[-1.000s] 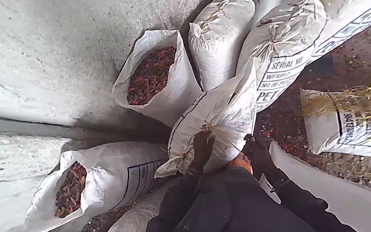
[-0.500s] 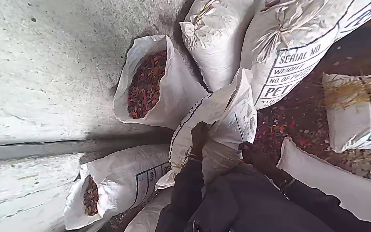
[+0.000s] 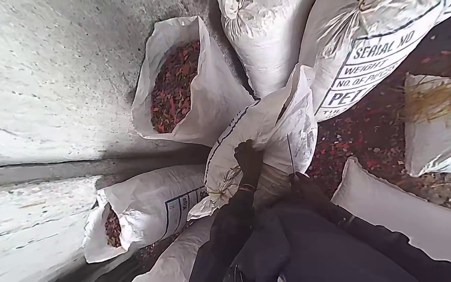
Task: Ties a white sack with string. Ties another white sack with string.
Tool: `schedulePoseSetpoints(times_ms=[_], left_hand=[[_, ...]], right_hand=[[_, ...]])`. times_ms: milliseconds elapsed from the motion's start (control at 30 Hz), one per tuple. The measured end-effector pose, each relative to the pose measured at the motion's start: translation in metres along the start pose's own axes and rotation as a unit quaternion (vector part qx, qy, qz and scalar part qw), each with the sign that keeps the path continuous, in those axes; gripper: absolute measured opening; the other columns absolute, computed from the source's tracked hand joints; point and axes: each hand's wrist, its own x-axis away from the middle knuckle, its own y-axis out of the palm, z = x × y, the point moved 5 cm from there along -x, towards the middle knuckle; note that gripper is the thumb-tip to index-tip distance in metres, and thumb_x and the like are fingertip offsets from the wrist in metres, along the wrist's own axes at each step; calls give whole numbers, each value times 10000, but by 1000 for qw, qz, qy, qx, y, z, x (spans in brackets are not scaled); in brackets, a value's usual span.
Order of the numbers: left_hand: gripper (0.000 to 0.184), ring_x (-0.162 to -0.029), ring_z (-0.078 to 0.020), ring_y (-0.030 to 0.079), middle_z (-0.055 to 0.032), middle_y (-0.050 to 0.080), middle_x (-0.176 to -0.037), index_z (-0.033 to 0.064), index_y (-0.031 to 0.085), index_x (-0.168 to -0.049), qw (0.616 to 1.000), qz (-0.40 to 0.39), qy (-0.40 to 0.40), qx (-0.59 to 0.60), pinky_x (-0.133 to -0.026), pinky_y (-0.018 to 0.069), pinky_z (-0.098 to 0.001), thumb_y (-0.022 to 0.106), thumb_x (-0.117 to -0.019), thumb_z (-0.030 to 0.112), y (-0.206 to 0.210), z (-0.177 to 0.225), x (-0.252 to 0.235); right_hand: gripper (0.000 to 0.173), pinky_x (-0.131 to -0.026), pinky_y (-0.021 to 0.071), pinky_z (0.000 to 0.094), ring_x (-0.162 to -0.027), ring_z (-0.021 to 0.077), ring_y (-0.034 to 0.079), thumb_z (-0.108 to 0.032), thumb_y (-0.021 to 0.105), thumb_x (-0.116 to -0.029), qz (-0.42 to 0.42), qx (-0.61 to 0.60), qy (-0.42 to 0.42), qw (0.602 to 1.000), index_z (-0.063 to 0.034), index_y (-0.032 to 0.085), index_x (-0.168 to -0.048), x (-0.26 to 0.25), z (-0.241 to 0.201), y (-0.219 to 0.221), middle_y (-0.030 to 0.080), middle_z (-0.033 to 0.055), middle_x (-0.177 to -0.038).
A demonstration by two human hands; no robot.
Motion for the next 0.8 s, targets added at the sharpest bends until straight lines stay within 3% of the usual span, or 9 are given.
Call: schedulePoseSetpoints(times_ms=[67, 167, 233, 467, 533, 633, 733, 800], left_hand=[[284, -1225, -460, 549, -278, 620, -1244, -15, 664, -1239, 1000, -9, 18, -21, -1032, 416, -592, 628, -999, 134, 0, 0, -3], [262, -1213, -453, 570, -273, 653, -1220, -31, 697, -1201, 998, 11, 55, -15, -1040, 420, -569, 537, -1023, 74, 1, 0, -3], [269, -1206, -446, 591, -267, 665, -1228, -46, 699, -1195, 997, 29, 75, 3, -1041, 426, -569, 528, -1020, 65, 0, -1, -2], [259, -1107, -457, 632, -273, 680, -1147, -40, 677, -1219, 984, 71, 163, 17, -957, 455, -602, 542, -1011, 35, 2, -5, 6], [230, -1051, -461, 654, -272, 700, -1075, -51, 695, -1166, 977, 94, 191, 21, -933, 466, -603, 561, -989, 6, 3, -4, 10], [235, -1064, -466, 650, -272, 701, -1063, -66, 683, -1168, 970, 106, 215, 44, -1010, 443, -598, 578, -962, -26, 4, -8, 12], [234, -1077, -473, 650, -271, 708, -1064, -68, 693, -1165, 972, 98, 208, 57, -1008, 457, -589, 606, -950, -33, 6, -7, 14], [260, -1118, -488, 632, -279, 706, -1103, -63, 697, -1194, 979, 69, 180, 62, -1009, 456, -590, 603, -954, -28, 4, -4, 14]], right_hand=[[239, -509, 402, 158, -488, -26, 404, -137, 309, -1078, -9, 52, 22, 998, -111, 534, -1000, 1, 1, 7, 413, -147, -612], [294, -600, 418, 174, -633, -8, 464, -126, 331, -1101, -41, 164, 73, 983, 37, 570, -1156, 3, -3, 21, 495, -41, -809], [313, -639, 425, 175, -693, -6, 486, -135, 341, -1109, -65, 199, 90, 974, 55, 578, -1181, 3, 1, 30, 530, -8, -879], [288, -502, 408, 169, -506, -5, 426, -129, 305, -1104, -6, 146, 114, 983, -20, 571, -1092, 7, 6, 34, 468, -86, -684], [288, -483, 413, 187, -473, 15, 401, -126, 295, -1106, 22, 144, 113, 983, -31, 564, -1068, 7, 2, 31, 416, -92, -632], [266, -458, 357, 171, -468, 11, 375, -108, 321, -1100, 58, 183, 101, 976, -6, 567, -1104, -2, -16, 32, 401, -82, -636], [284, -502, 362, 191, -524, 25, 404, -123, 359, -1099, 63, 287, 89, 952, 34, 567, -1213, -26, -34, 32, 453, -34, -714], [325, -642, 429, 267, -655, 90, 479, -133, 378, -1100, 58, 390, 80, 916, 56, 563, -1289, -30, -46, 32, 551, 64, -842]])
